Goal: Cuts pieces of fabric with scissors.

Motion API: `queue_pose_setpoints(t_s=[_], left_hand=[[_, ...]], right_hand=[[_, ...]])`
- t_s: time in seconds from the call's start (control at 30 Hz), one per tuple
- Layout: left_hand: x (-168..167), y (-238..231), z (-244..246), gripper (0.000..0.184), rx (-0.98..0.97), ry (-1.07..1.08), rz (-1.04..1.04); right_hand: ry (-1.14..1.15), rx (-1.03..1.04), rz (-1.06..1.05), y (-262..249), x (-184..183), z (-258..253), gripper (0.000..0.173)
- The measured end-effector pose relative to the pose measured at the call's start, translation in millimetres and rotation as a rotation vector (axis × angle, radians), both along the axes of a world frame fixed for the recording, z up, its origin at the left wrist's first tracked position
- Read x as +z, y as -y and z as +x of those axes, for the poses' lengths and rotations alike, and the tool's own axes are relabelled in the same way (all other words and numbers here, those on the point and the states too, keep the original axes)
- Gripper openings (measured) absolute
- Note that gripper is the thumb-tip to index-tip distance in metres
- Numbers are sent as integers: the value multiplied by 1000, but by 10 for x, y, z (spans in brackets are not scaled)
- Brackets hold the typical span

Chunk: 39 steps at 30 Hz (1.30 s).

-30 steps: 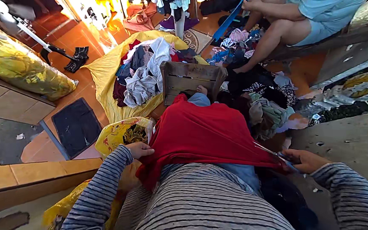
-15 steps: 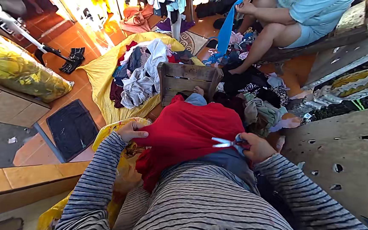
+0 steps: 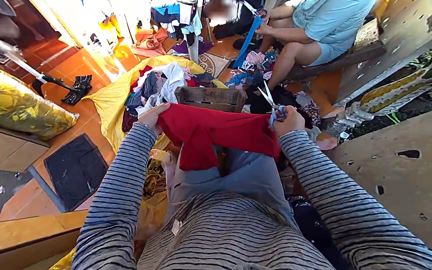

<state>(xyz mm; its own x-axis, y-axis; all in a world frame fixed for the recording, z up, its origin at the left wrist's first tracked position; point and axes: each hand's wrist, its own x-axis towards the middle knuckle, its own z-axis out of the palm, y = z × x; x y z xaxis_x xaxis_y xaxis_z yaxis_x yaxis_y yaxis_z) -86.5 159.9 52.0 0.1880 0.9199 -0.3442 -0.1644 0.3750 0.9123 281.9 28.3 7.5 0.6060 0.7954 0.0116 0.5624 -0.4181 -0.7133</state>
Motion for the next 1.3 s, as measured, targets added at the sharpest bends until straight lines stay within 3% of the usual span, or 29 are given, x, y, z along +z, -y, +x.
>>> queue_pose_setpoints(t_s=[0.07,0.17,0.27,0.33,0.4,0.47,0.53,0.6,0.67,0.73,0.77,0.83,0.9,0.97,1.1,1.17,1.23,1.3], left_hand=[[30,18,4,19,0,53,-12],[87,55,80,18,-53,124,-2],[127,79,156,23,-151,197,9],[168,97,214,24,-200,212,13],[206,97,234,25,-229,231,30],[247,116,239,27,-221,272,49],[281,167,297,30,-229,326,84],[314,252,418,32,-327,361,136],[410,342,570,35,-389,371,239],[426,332,671,41,-350,298,473],[366,285,707,52,-309,217,635],[116,154,808,96,-221,-70,940],[-239,114,969,113,-236,-306,994],[-603,110,1164,109,-384,-560,866],[-1022,22,1264,47,-756,-1018,564],[-1052,-145,1152,35,-685,-1082,483],[-917,-473,1011,33,-470,-1061,494],[-411,-811,879,35,-329,-1096,582]], right_hand=[[-32,52,101,115,-92,-221,53],[-94,315,233,317,-386,-805,60],[-138,672,103,513,-579,-1543,75],[-37,803,98,498,-821,-1829,83],[-13,723,249,404,-973,-1915,83],[-108,562,467,239,-898,-1890,89],[-211,459,610,28,-630,-1880,95],[-309,406,589,-164,-292,-1859,82],[-356,352,594,-362,-49,-1736,51],[-409,401,659,-502,154,-1463,38],[-432,452,700,-528,274,-1304,35],[-490,522,779,-540,559,-1024,32],[-560,579,825,-500,879,-815,29],[-613,663,831,-455,1199,-636,30],[-499,639,782,-369,1713,-154,30],[-372,506,697,-351,1917,200,32],[-169,306,563,-419,2040,601,33],[39,144,439,-500,2128,1030,38]])
